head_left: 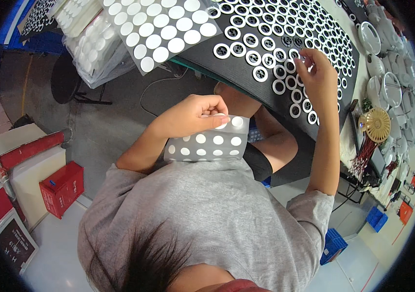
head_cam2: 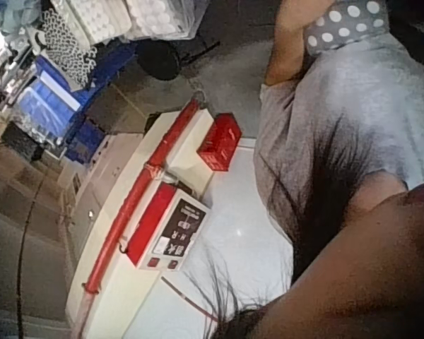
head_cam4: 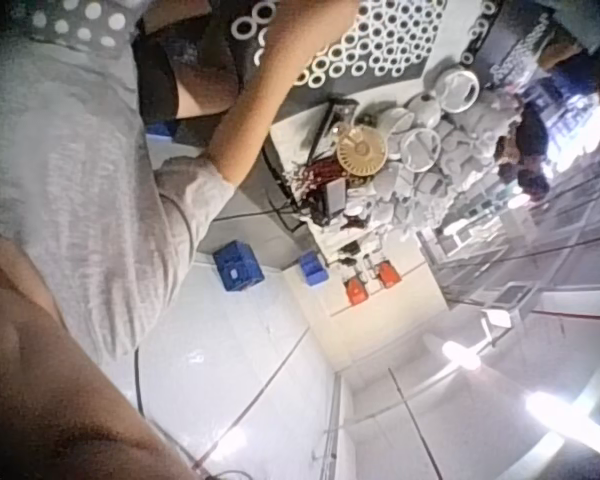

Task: The person peels white circular stickers from a backing sheet and places them onto a black perforated board. They then pick up small black circular components and insert them into the holes of the board, aligning them with the white stickers. The person continues this repetitive assembly process, filling the board with the components.

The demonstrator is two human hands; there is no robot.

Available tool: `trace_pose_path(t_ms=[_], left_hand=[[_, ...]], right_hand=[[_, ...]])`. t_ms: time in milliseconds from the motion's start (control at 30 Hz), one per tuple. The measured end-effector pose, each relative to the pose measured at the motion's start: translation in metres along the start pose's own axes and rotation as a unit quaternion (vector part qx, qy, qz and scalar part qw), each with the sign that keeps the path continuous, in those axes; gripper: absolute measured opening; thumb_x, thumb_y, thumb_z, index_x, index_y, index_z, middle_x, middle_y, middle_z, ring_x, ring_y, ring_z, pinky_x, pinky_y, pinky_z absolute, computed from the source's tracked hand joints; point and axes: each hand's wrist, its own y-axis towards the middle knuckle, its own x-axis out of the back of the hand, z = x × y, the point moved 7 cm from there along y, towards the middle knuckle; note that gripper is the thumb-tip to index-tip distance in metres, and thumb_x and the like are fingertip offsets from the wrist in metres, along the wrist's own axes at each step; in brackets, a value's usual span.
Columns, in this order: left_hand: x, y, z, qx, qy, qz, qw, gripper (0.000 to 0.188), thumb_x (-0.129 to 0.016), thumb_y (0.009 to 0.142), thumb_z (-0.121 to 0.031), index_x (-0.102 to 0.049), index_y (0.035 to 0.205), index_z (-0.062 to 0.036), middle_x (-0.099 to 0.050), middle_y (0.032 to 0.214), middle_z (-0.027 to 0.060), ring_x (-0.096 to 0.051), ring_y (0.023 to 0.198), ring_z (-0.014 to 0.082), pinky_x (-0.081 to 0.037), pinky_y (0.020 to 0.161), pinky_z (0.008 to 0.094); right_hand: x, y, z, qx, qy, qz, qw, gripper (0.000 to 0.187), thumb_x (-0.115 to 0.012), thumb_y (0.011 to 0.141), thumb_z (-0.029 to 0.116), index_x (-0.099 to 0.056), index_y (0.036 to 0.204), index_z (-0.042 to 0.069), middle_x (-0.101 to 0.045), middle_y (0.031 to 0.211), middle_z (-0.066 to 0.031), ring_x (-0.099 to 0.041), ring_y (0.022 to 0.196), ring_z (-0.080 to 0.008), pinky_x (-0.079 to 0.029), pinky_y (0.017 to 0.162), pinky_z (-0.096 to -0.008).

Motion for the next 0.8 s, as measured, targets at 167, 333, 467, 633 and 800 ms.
trace_pose_path(t_ms=[167, 333, 467, 633, 800], left_hand=[[0.006, 0.000, -0.014, -0.001, 0.112, -0.023, 0.993, 0.017, -0.062, 0.084, -0.016, -0.055, 0.079, -0.0005, -0.055, 0.066, -0.0006, -0.046, 0.060, 0.0020, -0.037, 0.052, 0.0188], [-0.005, 0.004, -0.029, -0.107, 0.132, -0.020, 0.985, 0.015, -0.062, 0.082, -0.013, -0.058, 0.083, 0.0020, -0.059, 0.066, 0.0060, -0.053, 0.059, 0.0071, -0.040, 0.051, 0.0246], [-0.012, 0.006, -0.032, -0.104, 0.173, 0.018, 0.979, 0.017, -0.061, 0.081, -0.011, -0.060, 0.091, 0.0030, -0.061, 0.068, 0.0110, -0.059, 0.062, 0.0135, -0.044, 0.056, 0.0276], [-0.009, 0.006, -0.029, -0.103, 0.213, 0.029, 0.971, 0.017, -0.060, 0.082, -0.014, -0.060, 0.088, 0.0020, -0.060, 0.068, 0.0107, -0.059, 0.060, 0.0161, -0.044, 0.055, 0.0277], [-0.002, 0.005, -0.022, -0.073, 0.204, 0.023, 0.976, 0.018, -0.060, 0.083, -0.018, -0.059, 0.083, 0.0001, -0.058, 0.064, 0.0075, -0.054, 0.057, 0.0108, -0.041, 0.051, 0.0261]], right_hand=[[-0.007, -0.038, 0.057, 0.051, 0.168, 0.143, 0.974, 0.022, -0.068, 0.075, 0.013, -0.060, 0.092, 0.002, -0.060, 0.080, -0.0091, -0.055, 0.066, -0.0194, -0.045, 0.061, -0.0282], [-0.028, -0.072, 0.099, 0.211, 0.192, 0.195, 0.938, 0.031, -0.067, 0.071, 0.009, -0.054, 0.098, 0.002, -0.058, 0.088, -0.0112, -0.058, 0.080, -0.0298, -0.046, 0.074, -0.0362], [-0.052, -0.086, 0.096, 0.141, 0.234, 0.278, 0.921, 0.034, -0.065, 0.072, 0.000, -0.051, 0.104, 0.002, -0.061, 0.092, -0.0108, -0.061, 0.082, -0.0259, -0.049, 0.071, -0.0338], [-0.049, -0.083, 0.088, 0.129, 0.276, 0.275, 0.912, 0.032, -0.060, 0.075, -0.007, -0.052, 0.105, 0.002, -0.063, 0.091, -0.0114, -0.064, 0.085, -0.0225, -0.051, 0.073, -0.0304], [-0.043, -0.083, 0.080, 0.178, 0.165, 0.221, 0.945, 0.025, -0.061, 0.072, -0.001, -0.056, 0.095, 0.005, -0.059, 0.083, -0.0101, -0.060, 0.071, -0.0262, -0.046, 0.064, -0.0341]])
